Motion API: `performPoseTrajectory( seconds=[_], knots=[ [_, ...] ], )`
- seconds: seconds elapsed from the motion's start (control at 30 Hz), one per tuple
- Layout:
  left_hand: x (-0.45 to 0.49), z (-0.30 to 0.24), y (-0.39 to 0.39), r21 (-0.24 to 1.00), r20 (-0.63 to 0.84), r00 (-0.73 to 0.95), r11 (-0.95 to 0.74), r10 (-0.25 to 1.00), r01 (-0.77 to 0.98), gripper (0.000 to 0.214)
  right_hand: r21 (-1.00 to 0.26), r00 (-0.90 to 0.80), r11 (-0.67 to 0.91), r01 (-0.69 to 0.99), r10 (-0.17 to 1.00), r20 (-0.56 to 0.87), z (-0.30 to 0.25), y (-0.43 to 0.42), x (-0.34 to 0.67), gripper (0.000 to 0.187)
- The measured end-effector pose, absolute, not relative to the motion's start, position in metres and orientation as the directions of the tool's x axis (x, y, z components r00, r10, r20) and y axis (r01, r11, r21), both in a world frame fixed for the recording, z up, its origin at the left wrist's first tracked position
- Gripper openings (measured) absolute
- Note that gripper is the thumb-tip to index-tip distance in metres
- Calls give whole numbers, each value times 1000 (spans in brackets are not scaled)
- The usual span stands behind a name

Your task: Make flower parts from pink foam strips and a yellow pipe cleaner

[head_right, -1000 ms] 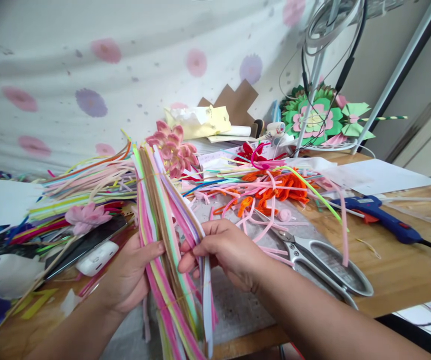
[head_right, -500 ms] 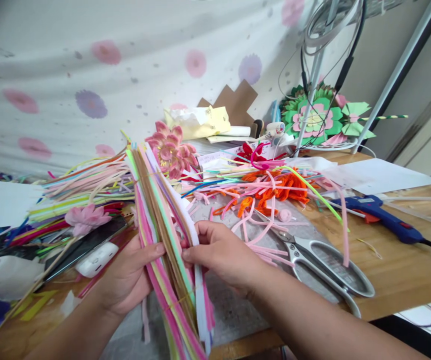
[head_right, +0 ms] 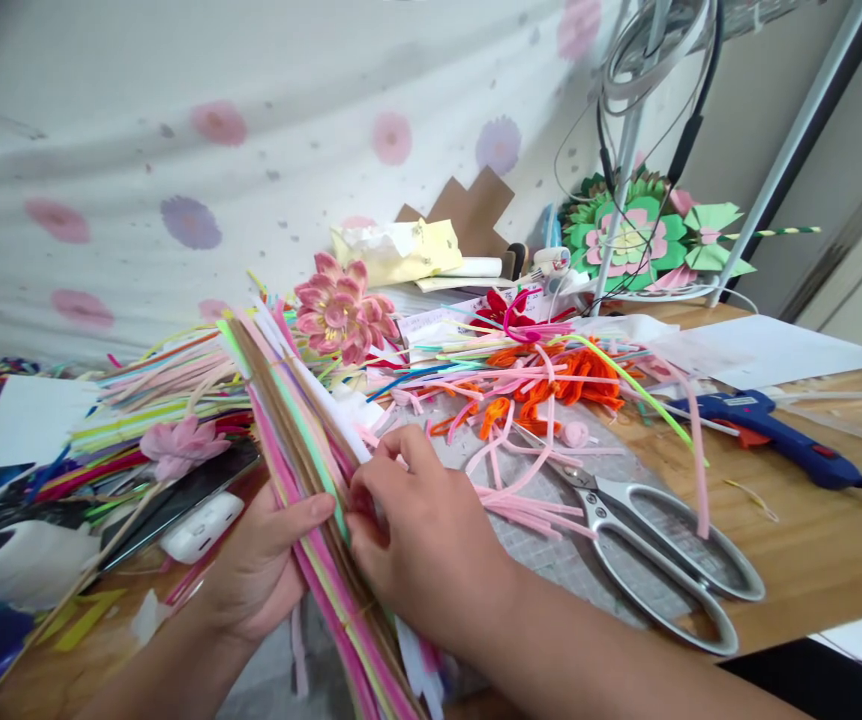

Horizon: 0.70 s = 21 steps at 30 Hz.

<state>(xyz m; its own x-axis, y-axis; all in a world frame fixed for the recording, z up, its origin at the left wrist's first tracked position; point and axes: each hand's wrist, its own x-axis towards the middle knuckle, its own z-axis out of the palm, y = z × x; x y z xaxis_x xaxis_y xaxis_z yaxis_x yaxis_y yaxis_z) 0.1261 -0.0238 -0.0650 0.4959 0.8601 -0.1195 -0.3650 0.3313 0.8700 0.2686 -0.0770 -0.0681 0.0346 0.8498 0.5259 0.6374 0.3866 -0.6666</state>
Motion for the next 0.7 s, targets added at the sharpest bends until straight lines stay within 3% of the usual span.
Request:
performPoseTrajectory(
  seconds=[0.17, 0.3, 0.43, 0.5, 0.6, 0.7],
  knots=[
    [127, -64, -24, 873, -127, 497, 335, 858, -355, 37, -689, 117, 327, 647, 850, 513, -69, -71, 271, 3],
    [127, -65, -25, 879, -113, 508, 324, 854, -350, 34, -780, 148, 338, 527, 867, 475, -68, -65, 270, 10],
    [125, -64, -21, 875, -123, 466, 318, 876, -366, 48, -963, 159, 199, 180, 960, 228, -57, -62, 277, 10],
    [124, -63, -16, 865, -136, 403, 307, 905, -397, 50, -986, 112, 159, -45, 982, 153, -51, -64, 283, 11],
    [121, -61, -7, 847, -151, 302, 281, 941, -452, 49, -942, 24, 130, -309, 991, 129, -41, -70, 293, 10],
    [119, -61, 2, 845, -158, 234, 254, 959, -470, 40, -895, 76, 216, -389, 976, 203, -25, -79, 304, 7]
  ],
)
